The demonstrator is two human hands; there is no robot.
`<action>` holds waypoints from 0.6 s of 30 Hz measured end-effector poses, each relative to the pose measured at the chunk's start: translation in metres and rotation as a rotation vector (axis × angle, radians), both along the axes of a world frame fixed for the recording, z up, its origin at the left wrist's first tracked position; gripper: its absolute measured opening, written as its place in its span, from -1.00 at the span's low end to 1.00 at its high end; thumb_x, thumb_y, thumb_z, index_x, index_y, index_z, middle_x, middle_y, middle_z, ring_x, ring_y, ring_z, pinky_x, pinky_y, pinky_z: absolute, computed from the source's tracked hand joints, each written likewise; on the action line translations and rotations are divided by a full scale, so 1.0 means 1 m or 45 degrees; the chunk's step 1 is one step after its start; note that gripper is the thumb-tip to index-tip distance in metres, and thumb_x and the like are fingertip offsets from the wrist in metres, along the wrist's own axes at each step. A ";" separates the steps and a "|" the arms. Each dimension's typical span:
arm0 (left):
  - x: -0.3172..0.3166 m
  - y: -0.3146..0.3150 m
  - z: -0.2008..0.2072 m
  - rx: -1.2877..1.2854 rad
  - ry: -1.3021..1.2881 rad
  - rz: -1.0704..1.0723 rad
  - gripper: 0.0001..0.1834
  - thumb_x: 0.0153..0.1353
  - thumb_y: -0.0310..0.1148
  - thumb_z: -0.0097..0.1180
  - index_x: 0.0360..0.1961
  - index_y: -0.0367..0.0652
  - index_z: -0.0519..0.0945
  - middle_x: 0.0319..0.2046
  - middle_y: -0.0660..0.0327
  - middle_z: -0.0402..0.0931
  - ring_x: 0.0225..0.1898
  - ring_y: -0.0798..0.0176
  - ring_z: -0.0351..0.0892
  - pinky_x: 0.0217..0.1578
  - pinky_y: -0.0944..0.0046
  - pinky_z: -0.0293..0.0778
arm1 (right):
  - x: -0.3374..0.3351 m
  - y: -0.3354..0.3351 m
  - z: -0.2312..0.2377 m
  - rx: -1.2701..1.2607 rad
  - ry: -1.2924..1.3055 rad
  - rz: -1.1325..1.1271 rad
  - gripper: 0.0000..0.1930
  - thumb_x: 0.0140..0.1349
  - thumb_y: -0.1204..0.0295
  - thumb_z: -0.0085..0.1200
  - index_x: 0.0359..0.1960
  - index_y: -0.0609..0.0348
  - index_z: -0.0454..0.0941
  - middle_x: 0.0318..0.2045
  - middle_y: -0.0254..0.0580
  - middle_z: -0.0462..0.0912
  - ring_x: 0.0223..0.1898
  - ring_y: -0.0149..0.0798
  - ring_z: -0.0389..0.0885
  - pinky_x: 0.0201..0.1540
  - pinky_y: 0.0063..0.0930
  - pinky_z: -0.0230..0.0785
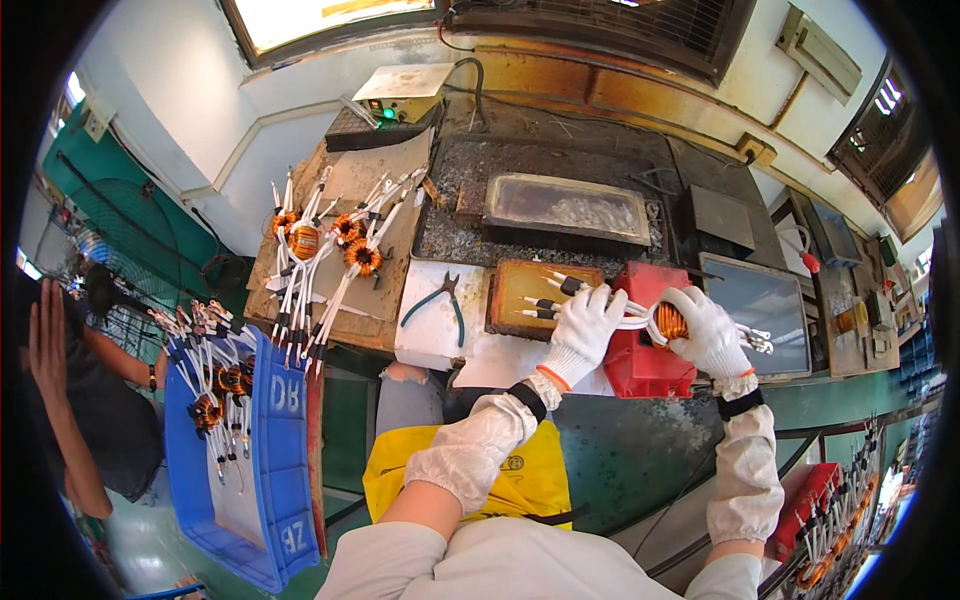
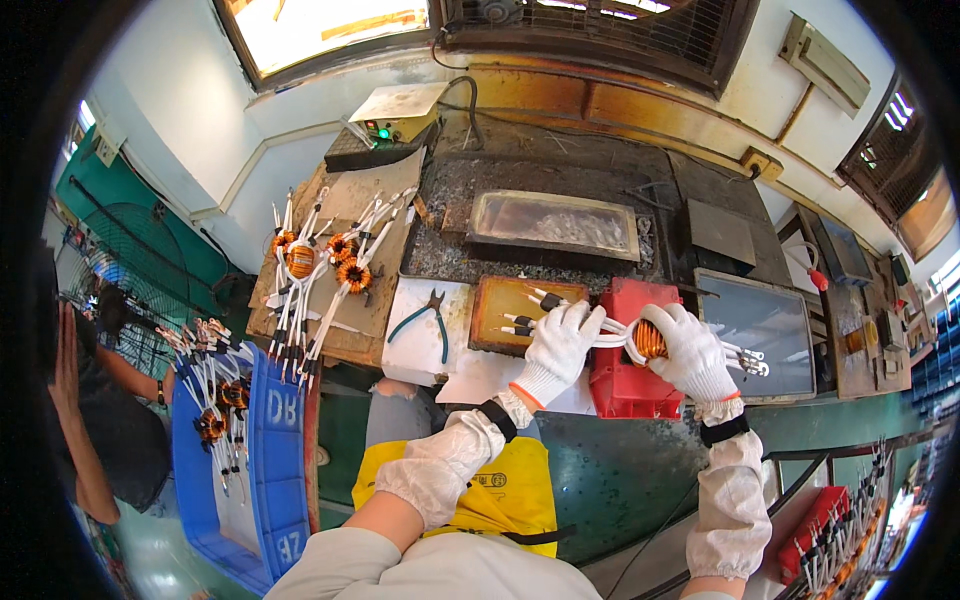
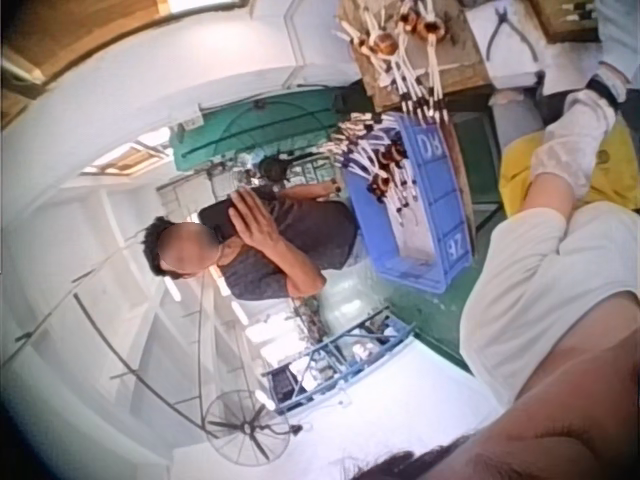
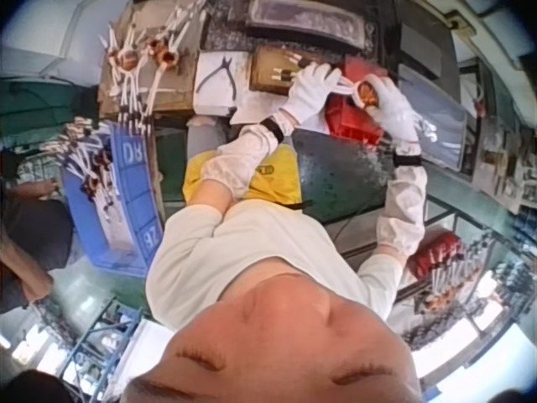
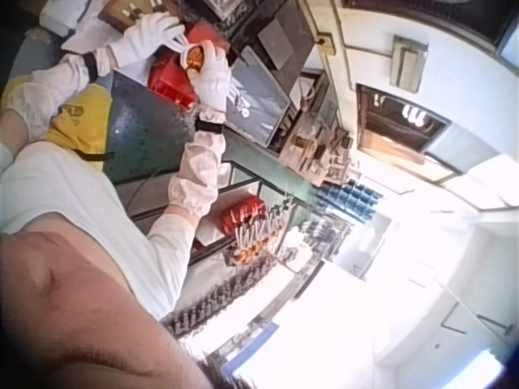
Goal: Dipping bundles of electrical wire ends into a molten solder bath to tin them.
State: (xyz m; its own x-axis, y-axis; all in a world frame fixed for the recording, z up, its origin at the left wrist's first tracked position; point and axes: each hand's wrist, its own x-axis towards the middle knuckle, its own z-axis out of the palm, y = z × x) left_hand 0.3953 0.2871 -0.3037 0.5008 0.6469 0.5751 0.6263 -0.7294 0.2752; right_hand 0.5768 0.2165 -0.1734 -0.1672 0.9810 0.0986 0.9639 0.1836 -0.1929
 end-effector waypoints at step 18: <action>0.001 0.003 -0.003 -0.022 -0.046 0.008 -0.60 0.08 -0.37 0.04 0.01 -0.03 0.51 -0.07 0.13 0.46 -0.07 0.04 0.48 -0.15 0.11 0.50 | -0.001 0.005 0.002 -0.009 -0.046 0.009 -0.45 -0.14 0.47 0.26 -0.01 -0.04 0.40 -0.18 -0.13 0.49 -0.11 0.01 0.53 -0.10 -0.15 0.42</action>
